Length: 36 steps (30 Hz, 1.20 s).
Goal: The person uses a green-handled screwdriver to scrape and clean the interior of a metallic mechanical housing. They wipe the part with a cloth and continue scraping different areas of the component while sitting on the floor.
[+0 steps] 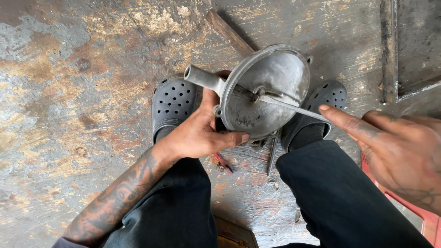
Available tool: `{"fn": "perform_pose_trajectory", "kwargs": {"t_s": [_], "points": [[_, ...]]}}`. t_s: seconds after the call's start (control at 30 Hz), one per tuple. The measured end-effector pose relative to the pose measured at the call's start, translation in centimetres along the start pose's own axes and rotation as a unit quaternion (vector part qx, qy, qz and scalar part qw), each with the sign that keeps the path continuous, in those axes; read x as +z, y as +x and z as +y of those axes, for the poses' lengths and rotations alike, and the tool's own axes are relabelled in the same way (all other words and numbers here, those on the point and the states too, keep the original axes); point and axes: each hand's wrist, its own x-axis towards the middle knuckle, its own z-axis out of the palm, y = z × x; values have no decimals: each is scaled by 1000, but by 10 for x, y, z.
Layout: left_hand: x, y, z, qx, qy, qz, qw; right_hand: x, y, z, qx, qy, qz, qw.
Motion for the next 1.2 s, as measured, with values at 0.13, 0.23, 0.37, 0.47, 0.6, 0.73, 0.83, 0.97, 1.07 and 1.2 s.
{"fn": "perform_pose_trajectory", "kwargs": {"t_s": [0.13,0.23,0.37,0.47,0.6,0.73,0.83,0.97,1.07,1.2], "points": [[-1,1,-8,67,96,20,993,2,5,-12,26,-55,-44,997],[1,-3,-7,70,93,40,992,-6,15,-25,50,61,-93,993],[-5,-1,-21,99,1,63,993,49,26,-18,8,366,-154,918],[-6,-5,-9,10,-92,98,991,-2,43,-55,70,446,-198,870],[-9,-8,-21,-35,-209,139,967,-7,45,-66,12,551,-134,824],[-14,-12,-42,33,-239,136,961,-11,45,-71,41,634,-132,761],[-13,-13,-36,6,-142,154,978,-9,46,-71,33,694,-112,711],[-7,-9,-22,-18,-69,181,981,-4,47,-68,22,712,-81,698],[-5,-3,-7,-12,-35,183,982,-11,45,-66,13,708,-61,704],[-17,12,26,106,-35,80,990,-18,19,-56,6,716,-16,698]]}}
